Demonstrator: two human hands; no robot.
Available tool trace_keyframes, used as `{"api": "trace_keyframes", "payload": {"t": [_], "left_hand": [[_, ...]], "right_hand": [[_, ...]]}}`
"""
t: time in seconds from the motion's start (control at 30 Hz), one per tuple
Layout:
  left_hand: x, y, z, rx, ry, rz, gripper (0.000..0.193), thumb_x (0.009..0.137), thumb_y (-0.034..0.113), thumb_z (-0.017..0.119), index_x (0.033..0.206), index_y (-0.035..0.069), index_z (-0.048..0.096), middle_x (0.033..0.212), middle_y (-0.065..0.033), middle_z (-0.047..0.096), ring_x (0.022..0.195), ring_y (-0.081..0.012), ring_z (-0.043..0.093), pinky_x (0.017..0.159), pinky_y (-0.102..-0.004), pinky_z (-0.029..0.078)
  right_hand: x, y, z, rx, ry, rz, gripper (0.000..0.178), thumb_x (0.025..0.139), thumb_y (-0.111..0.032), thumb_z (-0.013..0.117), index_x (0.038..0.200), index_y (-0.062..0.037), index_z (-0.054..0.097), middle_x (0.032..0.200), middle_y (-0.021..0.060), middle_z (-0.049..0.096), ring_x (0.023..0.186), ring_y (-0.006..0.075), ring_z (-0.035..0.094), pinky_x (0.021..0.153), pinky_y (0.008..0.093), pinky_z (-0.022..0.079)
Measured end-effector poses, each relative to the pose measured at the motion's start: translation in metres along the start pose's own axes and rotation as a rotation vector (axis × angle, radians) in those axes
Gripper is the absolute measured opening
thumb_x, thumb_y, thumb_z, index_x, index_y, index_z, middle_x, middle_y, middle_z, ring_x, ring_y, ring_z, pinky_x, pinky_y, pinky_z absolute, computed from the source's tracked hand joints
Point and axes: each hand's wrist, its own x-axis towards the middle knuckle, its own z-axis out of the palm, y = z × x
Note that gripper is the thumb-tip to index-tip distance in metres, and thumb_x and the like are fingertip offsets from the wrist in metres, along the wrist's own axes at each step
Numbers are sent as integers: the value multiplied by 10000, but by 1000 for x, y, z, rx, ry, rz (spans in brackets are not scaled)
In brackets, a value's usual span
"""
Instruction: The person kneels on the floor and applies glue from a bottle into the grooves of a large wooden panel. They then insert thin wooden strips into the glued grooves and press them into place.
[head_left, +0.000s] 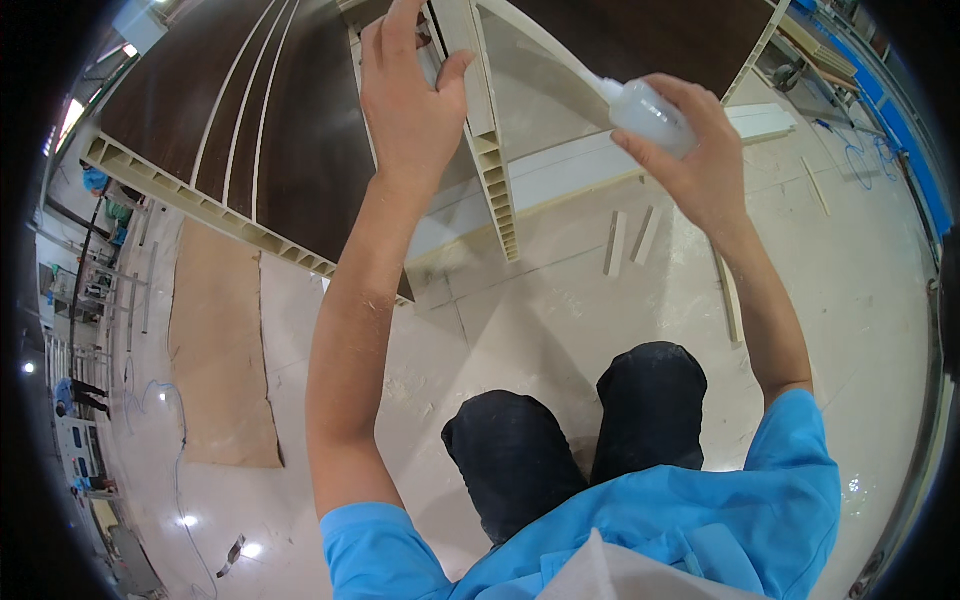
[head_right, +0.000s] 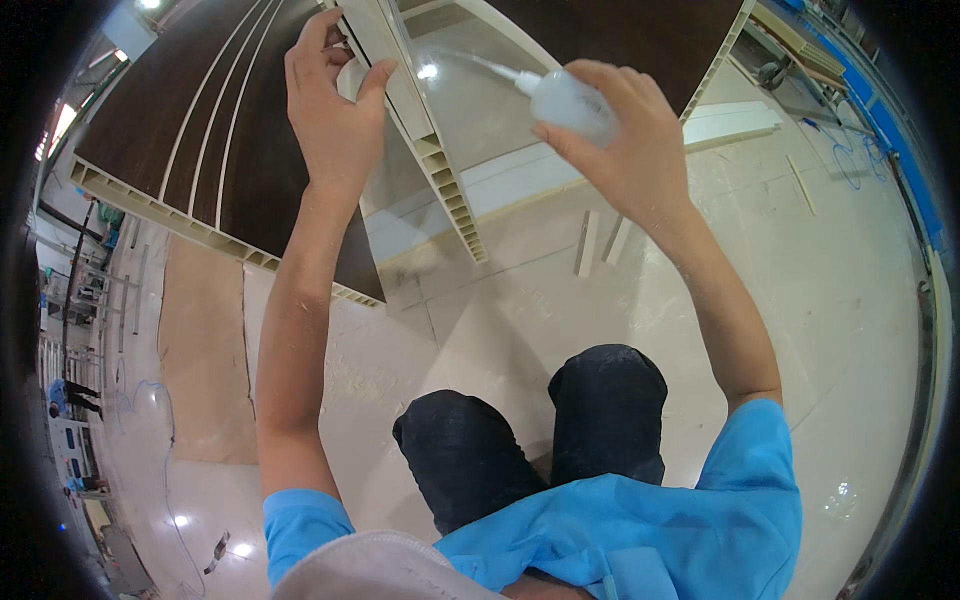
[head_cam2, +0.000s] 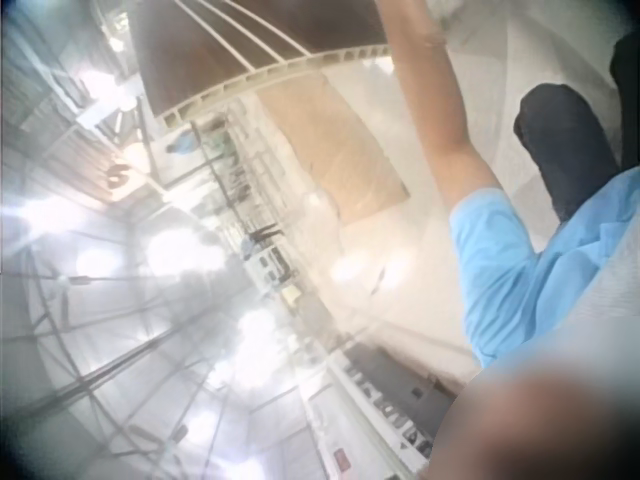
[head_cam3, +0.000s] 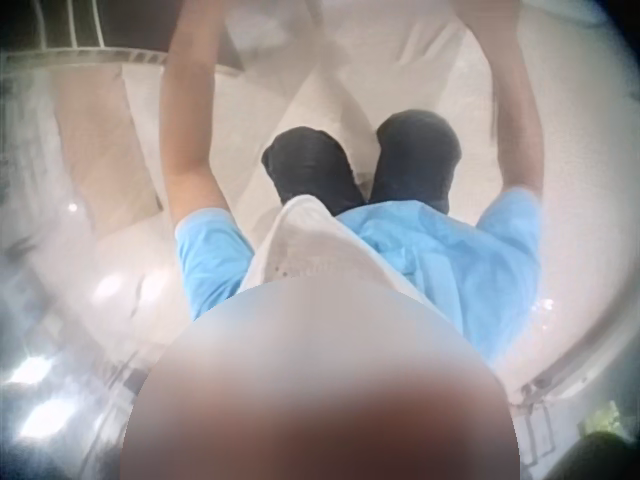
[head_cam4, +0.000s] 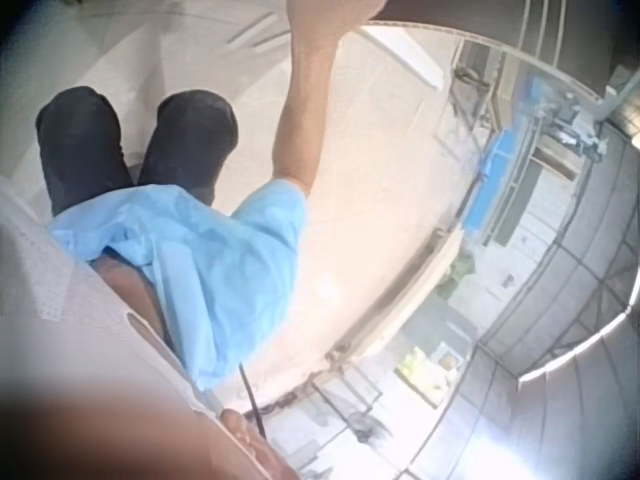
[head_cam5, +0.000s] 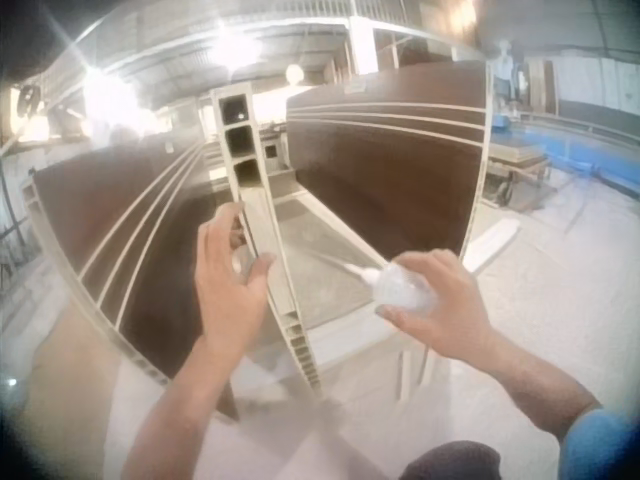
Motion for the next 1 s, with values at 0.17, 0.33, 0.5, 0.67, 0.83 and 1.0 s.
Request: {"api": "trace_keyframes", "payload": {"t": [0.17, 0.33, 0.5, 0.67, 0.83, 1.0], "left_hand": [[0, 2, 10, -87, 46, -39, 781, 806, -191, 788, 1508, 57, 549, 1295, -143, 598, 1045, -252, 635, 961, -368, 559], [-1, -7, 15, -255, 56, -45, 776, 824, -208, 761, 1523, 49, 542, 1355, -135, 558, 1087, -224, 602, 990, -363, 545], [-3, -6, 13, -217, 45, -53, 764, 830, -191, 762, 1524, 46, 546, 1353, -138, 557, 1077, -222, 588, 991, -361, 543], [-3, -1, 13, -126, 80, -45, 746, 825, -170, 770, 1507, 48, 560, 1309, -138, 582, 1041, -233, 596, 974, -367, 550], [-2, -1, 10, -95, 74, -28, 755, 812, -155, 784, 1503, 54, 564, 1270, -138, 607, 1010, -253, 610, 959, -376, 555], [-2, -3, 10, -94, 70, -11, 741, 828, -138, 778, 1508, 57, 558, 1286, -146, 614, 1013, -267, 623, 935, -391, 555]], "right_hand": [[-23, 2, 22, -54, -62, -51, 577, 787, -256, 950, 1296, -86, 738, 1060, 85, 696, 987, 283, 656, 832, 407, 562], [-19, -2, 28, -151, -106, -111, 541, 783, -291, 940, 1268, -137, 758, 1033, 43, 682, 1001, 244, 654, 809, 383, 601], [-11, -5, 30, -210, -128, -162, 538, 773, -272, 947, 1261, -148, 759, 1018, 38, 668, 1014, 234, 655, 804, 373, 608], [-3, -10, 27, -257, -133, -216, 511, 770, -247, 946, 1233, -146, 757, 1009, 40, 663, 1009, 229, 653, 801, 363, 610], [6, -16, 23, -293, -110, -248, 495, 751, -229, 941, 1202, -153, 755, 1023, 39, 657, 997, 227, 642, 808, 362, 601], [12, -23, 19, -309, -110, -301, 504, 739, -220, 938, 1203, -158, 753, 1053, 38, 655, 1011, 223, 633, 821, 361, 594]]}}
